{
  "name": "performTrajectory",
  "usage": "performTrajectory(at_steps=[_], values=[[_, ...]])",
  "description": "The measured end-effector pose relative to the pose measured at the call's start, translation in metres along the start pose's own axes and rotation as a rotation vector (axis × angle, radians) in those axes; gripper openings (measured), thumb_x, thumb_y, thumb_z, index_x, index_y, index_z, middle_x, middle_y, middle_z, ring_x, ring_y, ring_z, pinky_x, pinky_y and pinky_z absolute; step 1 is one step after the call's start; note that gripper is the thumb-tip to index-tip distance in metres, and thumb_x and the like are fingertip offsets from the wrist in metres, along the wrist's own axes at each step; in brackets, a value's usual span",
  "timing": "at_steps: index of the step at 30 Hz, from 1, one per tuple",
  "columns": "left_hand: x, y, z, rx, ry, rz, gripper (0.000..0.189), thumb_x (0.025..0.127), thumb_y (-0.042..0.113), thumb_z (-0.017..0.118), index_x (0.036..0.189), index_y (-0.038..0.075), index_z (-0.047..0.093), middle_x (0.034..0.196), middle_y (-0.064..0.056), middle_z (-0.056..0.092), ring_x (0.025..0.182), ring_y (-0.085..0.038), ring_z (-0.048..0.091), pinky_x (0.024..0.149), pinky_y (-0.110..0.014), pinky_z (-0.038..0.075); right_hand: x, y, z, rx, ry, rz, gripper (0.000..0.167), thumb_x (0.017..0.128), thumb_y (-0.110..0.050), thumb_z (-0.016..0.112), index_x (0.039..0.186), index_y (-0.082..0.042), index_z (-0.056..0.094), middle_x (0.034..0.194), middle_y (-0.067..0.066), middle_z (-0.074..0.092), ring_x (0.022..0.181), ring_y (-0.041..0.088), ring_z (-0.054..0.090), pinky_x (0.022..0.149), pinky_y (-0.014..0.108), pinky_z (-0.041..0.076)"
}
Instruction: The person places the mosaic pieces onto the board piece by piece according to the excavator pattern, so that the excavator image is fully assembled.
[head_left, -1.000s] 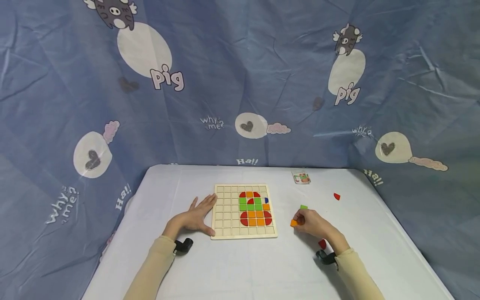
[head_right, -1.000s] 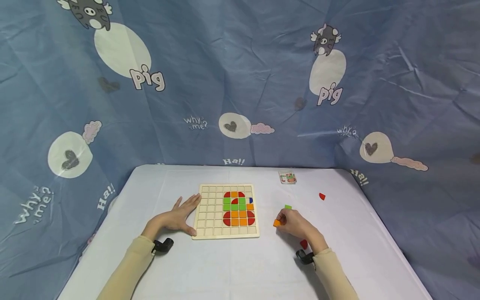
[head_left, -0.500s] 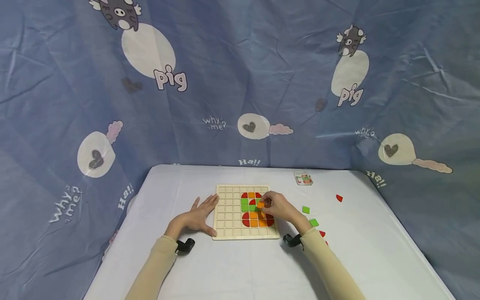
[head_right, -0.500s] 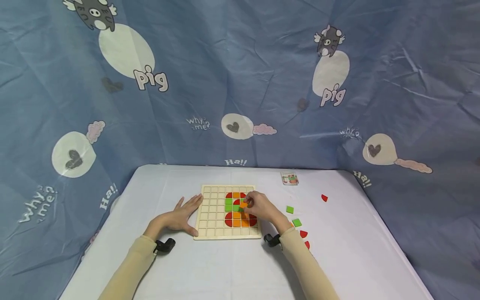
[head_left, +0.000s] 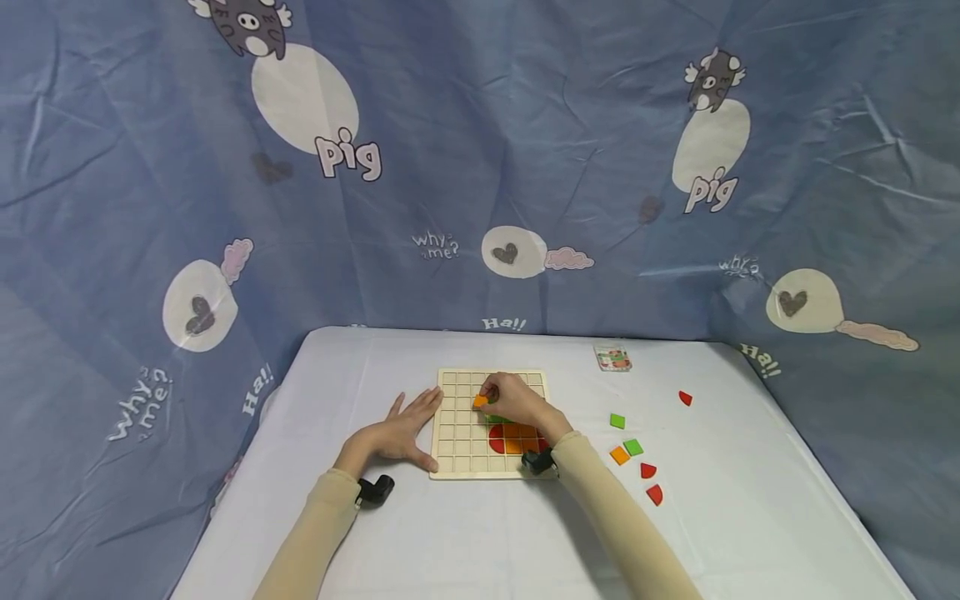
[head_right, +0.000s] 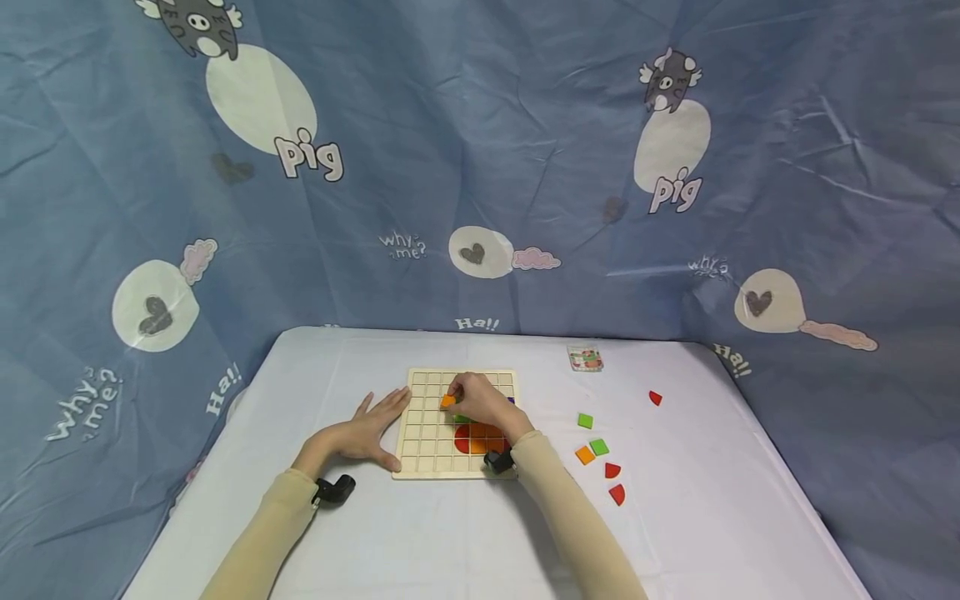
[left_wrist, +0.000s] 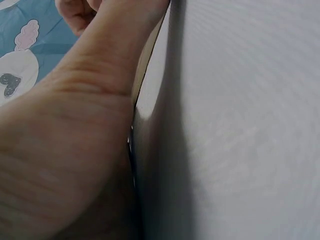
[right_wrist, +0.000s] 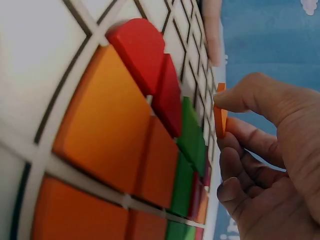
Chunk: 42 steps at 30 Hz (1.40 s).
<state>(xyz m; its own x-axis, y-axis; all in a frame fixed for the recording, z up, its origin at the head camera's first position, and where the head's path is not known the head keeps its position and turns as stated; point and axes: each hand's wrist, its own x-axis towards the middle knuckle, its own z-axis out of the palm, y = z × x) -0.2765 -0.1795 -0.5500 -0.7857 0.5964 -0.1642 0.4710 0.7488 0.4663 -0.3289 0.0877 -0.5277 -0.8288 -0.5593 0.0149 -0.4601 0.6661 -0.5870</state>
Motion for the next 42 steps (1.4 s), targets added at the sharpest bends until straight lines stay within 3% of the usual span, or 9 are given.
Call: performTrajectory(at_steps=[17,31,42], values=[[0.0,0.001,0.0,-0.02,-0.005,-0.008,0.132,0.064,0.065,0.078,0.155,0.004,0.004,0.163,-0.013,-0.002,0.151,-0.031,-0.002,0.116,-0.062,-0.011,0.01,0.002,0.003,-0.036,-0.046,0.021,0.018,0.084,-0.016,0.076,0.101,-0.013,0.07,0.099,-0.003,0.067,0.09,0.009,0.06,0.083,0.025,0.053],[0.0,0.001,0.0,-0.021,-0.015,-0.007,0.132,0.064,0.066,0.077,0.155,0.005,0.004,0.164,-0.01,-0.003,0.151,-0.029,-0.003,0.116,-0.061,-0.012,0.013,-0.001,-0.002,-0.064,-0.088,0.031,0.015,0.082,-0.016,0.077,0.096,-0.012,0.07,0.095,-0.003,0.066,0.082,0.007,0.058,0.077,0.024,0.052],[-0.002,0.002,-0.002,-0.008,-0.019,-0.009,0.131,0.064,0.066,0.077,0.155,0.006,0.004,0.164,-0.01,-0.003,0.151,-0.03,-0.003,0.117,-0.061,-0.012,0.013,-0.002,-0.002,-0.032,-0.085,0.014,0.018,0.084,-0.018,0.076,0.1,-0.012,0.07,0.098,-0.003,0.065,0.083,0.007,0.059,0.076,0.022,0.053]])
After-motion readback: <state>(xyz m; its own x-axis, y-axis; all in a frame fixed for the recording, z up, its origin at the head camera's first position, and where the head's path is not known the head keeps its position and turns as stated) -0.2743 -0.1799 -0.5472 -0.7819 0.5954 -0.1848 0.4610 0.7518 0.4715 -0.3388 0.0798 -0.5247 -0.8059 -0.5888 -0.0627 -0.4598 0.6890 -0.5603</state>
